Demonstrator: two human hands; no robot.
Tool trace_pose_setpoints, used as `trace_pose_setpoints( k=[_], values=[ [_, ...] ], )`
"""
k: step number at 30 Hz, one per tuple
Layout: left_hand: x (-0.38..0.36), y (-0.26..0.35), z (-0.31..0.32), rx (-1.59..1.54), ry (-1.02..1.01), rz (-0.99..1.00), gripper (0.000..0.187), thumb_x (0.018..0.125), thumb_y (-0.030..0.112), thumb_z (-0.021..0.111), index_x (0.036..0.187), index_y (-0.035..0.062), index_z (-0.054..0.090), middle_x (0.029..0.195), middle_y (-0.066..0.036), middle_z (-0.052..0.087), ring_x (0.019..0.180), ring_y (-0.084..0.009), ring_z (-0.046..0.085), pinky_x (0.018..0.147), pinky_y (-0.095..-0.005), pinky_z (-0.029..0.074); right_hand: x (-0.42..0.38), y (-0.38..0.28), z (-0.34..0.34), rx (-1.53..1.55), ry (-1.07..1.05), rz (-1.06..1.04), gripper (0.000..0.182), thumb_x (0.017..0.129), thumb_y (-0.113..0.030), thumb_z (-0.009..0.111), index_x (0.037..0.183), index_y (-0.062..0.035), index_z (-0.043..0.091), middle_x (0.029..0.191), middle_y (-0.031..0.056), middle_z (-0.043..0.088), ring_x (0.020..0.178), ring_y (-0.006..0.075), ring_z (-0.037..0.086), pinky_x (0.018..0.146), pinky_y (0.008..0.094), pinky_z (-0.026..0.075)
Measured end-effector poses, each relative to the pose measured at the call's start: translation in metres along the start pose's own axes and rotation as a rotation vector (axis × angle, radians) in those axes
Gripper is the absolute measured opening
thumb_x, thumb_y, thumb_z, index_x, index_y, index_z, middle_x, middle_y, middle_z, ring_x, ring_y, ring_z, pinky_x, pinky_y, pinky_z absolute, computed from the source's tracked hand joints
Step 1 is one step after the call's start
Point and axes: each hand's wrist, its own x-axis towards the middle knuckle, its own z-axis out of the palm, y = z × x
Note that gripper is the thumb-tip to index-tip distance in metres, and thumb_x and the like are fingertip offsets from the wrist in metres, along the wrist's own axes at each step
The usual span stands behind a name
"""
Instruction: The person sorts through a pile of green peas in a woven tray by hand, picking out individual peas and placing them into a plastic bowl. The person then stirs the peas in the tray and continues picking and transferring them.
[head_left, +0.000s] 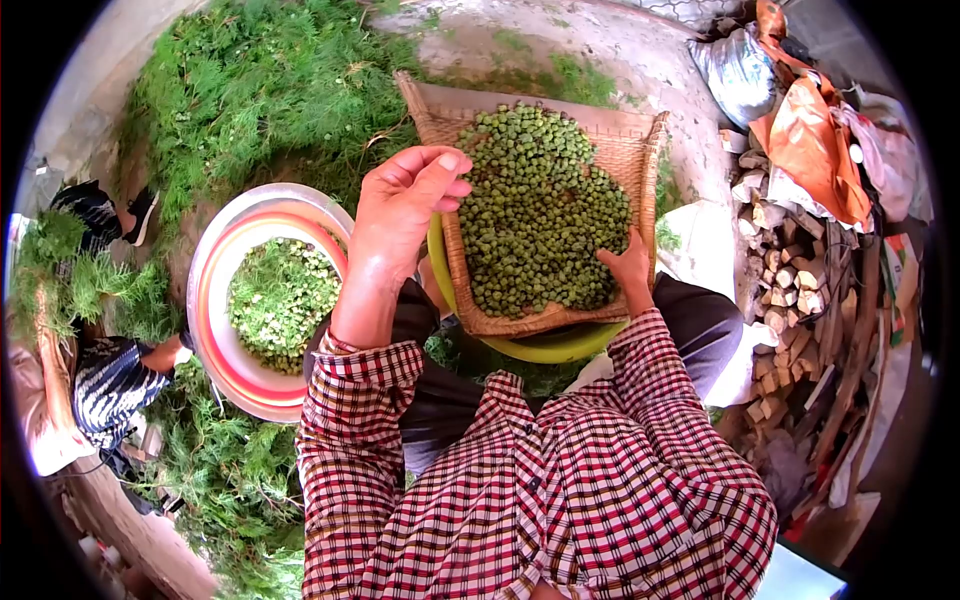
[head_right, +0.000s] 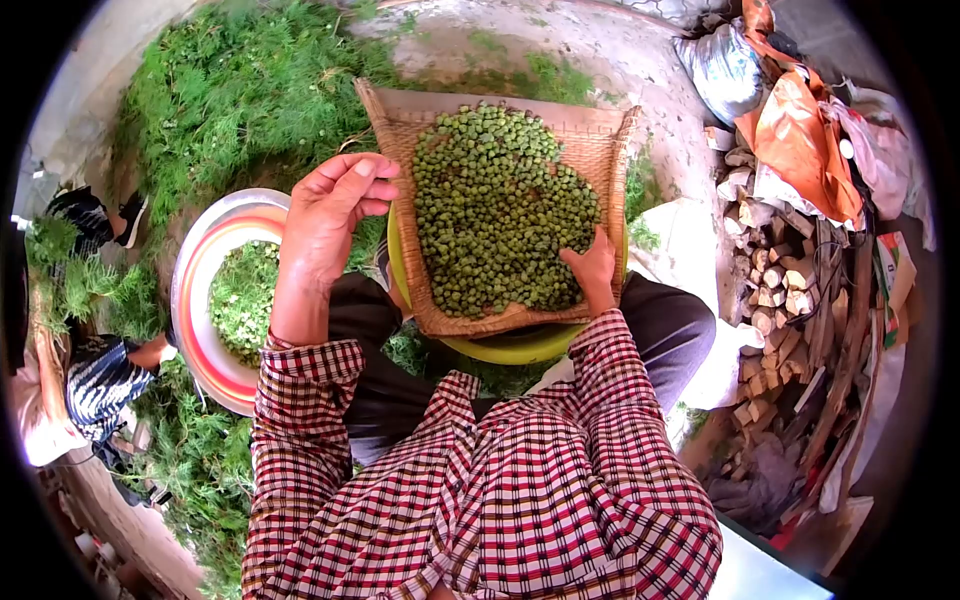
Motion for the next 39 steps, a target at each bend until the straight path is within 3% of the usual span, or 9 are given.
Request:
trace_pose_setpoints(
  k=[9,14,23,25,28,32,35,37,39],
  values=[
    [-0.002,-0.001,0.008,0.023,-0.032,-0.034,0.019,0.087,0.017,0.055,0.096,0.001,0.061,0.091,-0.007,0.064,0.075,-0.0121,0.059,0.066,-0.0232,0.047,0.011,-0.01,0.007,0.037,-0.08,0.077,0.093,0.057,-0.033,0.077,0.132,-0.0031,0.031,0.126,0.0194,0.045,0.112,0.0316,0.047,0.092,0.0382,0.039],
    [-0.005,-0.001,0.01,0.013,-0.055,-0.02,0.019,0.087,0.016,0.054,0.096,0.0008,0.061,0.09,-0.007,0.064,0.075,-0.0119,0.059,0.066,-0.0232,0.047,0.019,-0.016,0.009,0.281,-0.171,0.083,0.094,0.061,-0.023,0.078,0.136,-0.0062,0.024,0.134,0.0178,0.034,0.119,0.0297,0.038,0.094,0.0392,0.039],
    [-0.004,-0.003,0.011,0.019,-0.065,-0.024,0.019,0.087,0.016,0.054,0.096,0.0003,0.06,0.091,-0.008,0.064,0.075,-0.0122,0.059,0.066,-0.0232,0.047,0.008,-0.064,0.028,0.638,-0.313,0.172,0.096,0.065,-0.022,0.077,0.138,-0.0085,0.015,0.139,0.0186,0.021,0.124,0.032,0.03,0.098,0.0435,0.035],
    [-0.002,-0.003,0.011,0.027,-0.072,-0.028,0.019,0.087,0.016,0.054,0.096,0.0003,0.06,0.091,-0.008,0.064,0.075,-0.0123,0.059,0.066,-0.0232,0.047,0.006,-0.086,0.035,0.561,-0.325,0.087,0.097,0.064,-0.023,0.078,0.138,-0.0084,0.017,0.138,0.0185,0.023,0.124,0.0314,0.03,0.098,0.043,0.035],
    [-0.002,-0.004,0.011,0.027,-0.068,-0.047,0.022,0.086,0.02,0.057,0.095,0.0008,0.061,0.087,-0.005,0.063,0.073,-0.0109,0.057,0.067,-0.024,0.046,0.005,-0.103,0.049,0.603,-0.245,-0.126,0.097,0.06,-0.029,0.078,0.136,-0.0081,0.022,0.128,0.0183,0.04,0.114,0.0311,0.043,0.095,0.0388,0.038],
    [0.003,-0.007,0.009,0.04,-0.062,-0.054,0.022,0.085,0.021,0.057,0.094,0.0014,0.061,0.087,-0.005,0.063,0.072,-0.0106,0.057,0.065,-0.0232,0.045,-0.013,-0.14,0.056,0.55,-0.203,-0.3,0.092,0.061,-0.028,0.077,0.134,-0.0055,0.025,0.125,0.02,0.041,0.112,0.0326,0.043,0.092,0.0397,0.039],
    [0.005,-0.009,0.009,0.059,-0.06,-0.058,0.022,0.085,0.022,0.057,0.094,0.0022,0.061,0.086,-0.004,0.063,0.072,-0.0103,0.057,0.064,-0.0228,0.045,-0.033,-0.154,0.059,0.209,-0.1,-0.441,0.089,0.062,-0.027,0.074,0.134,-0.0038,0.026,0.119,0.0208,0.045,0.108,0.0329,0.045,0.092,0.0383,0.038],
    [0.006,-0.011,0.009,0.066,-0.056,-0.056,0.021,0.085,0.022,0.057,0.093,0.0025,0.061,0.086,-0.004,0.063,0.071,-0.0102,0.057,0.064,-0.0227,0.045,-0.043,-0.155,0.054,0.293,-0.163,-0.686,0.085,0.064,-0.024,0.073,0.133,-0.0046,0.027,0.112,0.0261,0.046,0.105,0.0372,0.045,0.09,0.0385,0.039],
    [0.006,-0.013,0.008,0.088,-0.041,-0.055,0.021,0.085,0.022,0.057,0.093,0.0027,0.061,0.085,-0.003,0.063,0.071,-0.0098,0.057,0.064,-0.0225,0.045,-0.055,-0.154,0.043,0.292,-0.282,-0.676,0.082,0.063,-0.027,0.072,0.13,-0.0018,0.033,0.118,0.0225,0.045,0.107,0.0338,0.045,0.092,0.0382,0.038]
  ],
)
